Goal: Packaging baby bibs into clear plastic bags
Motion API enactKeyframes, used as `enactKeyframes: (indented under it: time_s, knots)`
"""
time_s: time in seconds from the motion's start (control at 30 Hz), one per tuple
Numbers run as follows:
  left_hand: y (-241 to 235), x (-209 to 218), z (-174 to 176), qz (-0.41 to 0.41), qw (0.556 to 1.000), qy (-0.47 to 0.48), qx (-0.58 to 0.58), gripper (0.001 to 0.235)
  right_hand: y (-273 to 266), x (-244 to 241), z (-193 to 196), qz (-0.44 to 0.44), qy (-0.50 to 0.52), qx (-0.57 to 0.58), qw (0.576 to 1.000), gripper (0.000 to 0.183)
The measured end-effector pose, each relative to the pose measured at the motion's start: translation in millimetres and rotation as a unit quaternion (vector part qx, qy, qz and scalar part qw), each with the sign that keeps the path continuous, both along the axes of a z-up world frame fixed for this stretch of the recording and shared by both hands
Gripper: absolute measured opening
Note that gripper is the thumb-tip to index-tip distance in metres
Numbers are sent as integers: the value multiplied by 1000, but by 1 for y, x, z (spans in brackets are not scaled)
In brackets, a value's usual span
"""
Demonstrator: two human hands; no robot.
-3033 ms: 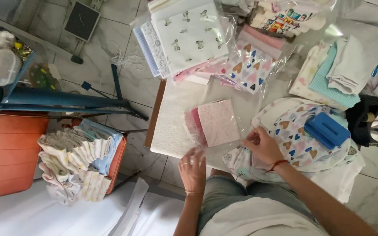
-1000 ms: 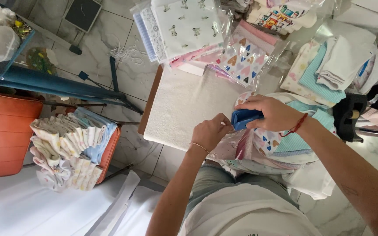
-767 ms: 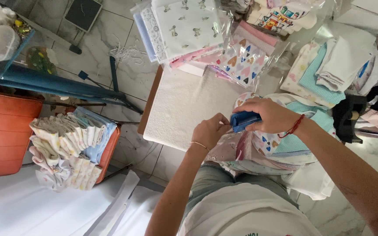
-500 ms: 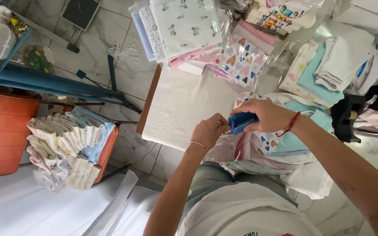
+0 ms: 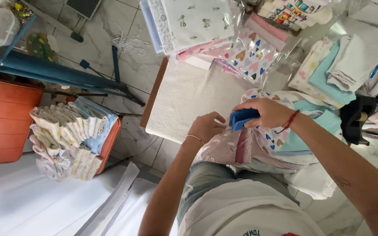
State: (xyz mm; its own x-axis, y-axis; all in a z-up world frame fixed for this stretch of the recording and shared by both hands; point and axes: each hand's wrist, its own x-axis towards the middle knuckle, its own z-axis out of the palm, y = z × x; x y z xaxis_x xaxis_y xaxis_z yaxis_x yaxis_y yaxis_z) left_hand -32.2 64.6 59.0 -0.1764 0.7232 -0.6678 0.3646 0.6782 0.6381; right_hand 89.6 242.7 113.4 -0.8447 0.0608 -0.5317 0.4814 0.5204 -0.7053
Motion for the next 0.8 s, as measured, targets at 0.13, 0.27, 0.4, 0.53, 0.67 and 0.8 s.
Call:
enactKeyframes:
  time_s: [0.13,0.27,0.4,0.53,0.67,0.8]
  knots:
    - [3,0,4,29,999,1,16,40,-2,-2,-16,-1,21,-22,1000,58]
    - [5,-2,8,31,999,2,4,52,-3,-7,-14,24,6,-15,1000,59]
    - [3,3,-15,63,998,-4,9,35,-3,-5,-16,30,8,-11,999,60]
    - [1,6,-26,105,994,16,39,13,-6,-4,-14,9,19,-33,999,59]
    - [2,3,-15,91,994,53,-19,12,-3,-2,-19,-20,24,-17,999,58]
    - [1,-11,-17,86,995,42,-27,15,17,12,-31,-152,34,-12,988,57]
